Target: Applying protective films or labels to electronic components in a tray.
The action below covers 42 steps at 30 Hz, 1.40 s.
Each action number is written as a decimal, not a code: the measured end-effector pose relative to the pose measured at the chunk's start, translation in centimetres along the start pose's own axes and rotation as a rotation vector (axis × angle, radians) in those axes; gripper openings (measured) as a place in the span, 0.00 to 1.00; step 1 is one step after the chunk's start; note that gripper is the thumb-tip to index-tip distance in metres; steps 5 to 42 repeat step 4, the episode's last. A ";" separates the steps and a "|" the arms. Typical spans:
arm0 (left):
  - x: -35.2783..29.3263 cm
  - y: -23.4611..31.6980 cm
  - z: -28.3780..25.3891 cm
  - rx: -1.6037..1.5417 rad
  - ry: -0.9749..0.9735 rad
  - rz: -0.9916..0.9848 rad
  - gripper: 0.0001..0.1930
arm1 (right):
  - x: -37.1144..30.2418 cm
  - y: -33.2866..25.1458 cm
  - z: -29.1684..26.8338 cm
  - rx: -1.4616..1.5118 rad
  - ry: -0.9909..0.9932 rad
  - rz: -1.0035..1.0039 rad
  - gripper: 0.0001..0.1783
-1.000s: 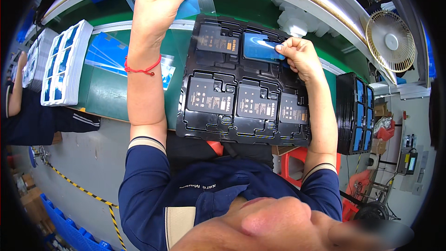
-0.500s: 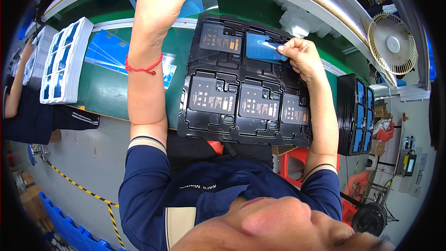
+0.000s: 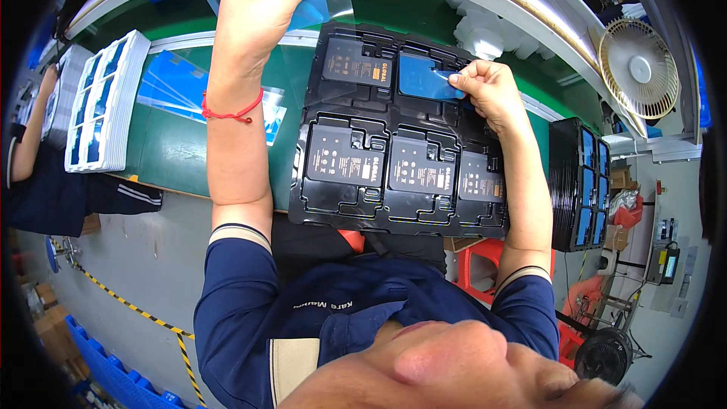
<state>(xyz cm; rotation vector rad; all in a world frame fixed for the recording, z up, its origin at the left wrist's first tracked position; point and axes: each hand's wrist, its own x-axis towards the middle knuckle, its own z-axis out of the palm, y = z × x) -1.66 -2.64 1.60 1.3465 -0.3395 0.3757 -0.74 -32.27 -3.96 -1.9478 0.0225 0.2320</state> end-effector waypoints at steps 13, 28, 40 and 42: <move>0.1 -0.3 -0.2 -0.020 -0.024 0.008 0.22 | 0.3 0.4 -0.1 -0.056 -0.009 -0.054 0.07; 0.1 -0.3 -0.2 -0.020 -0.024 0.008 0.22 | 0.3 0.4 -0.1 -0.056 -0.009 -0.054 0.07; 0.1 -0.3 -0.2 -0.020 -0.024 0.008 0.22 | 0.3 0.4 -0.1 -0.056 -0.009 -0.054 0.07; 0.1 -0.3 -0.2 -0.020 -0.024 0.008 0.22 | 0.3 0.4 -0.1 -0.056 -0.009 -0.054 0.07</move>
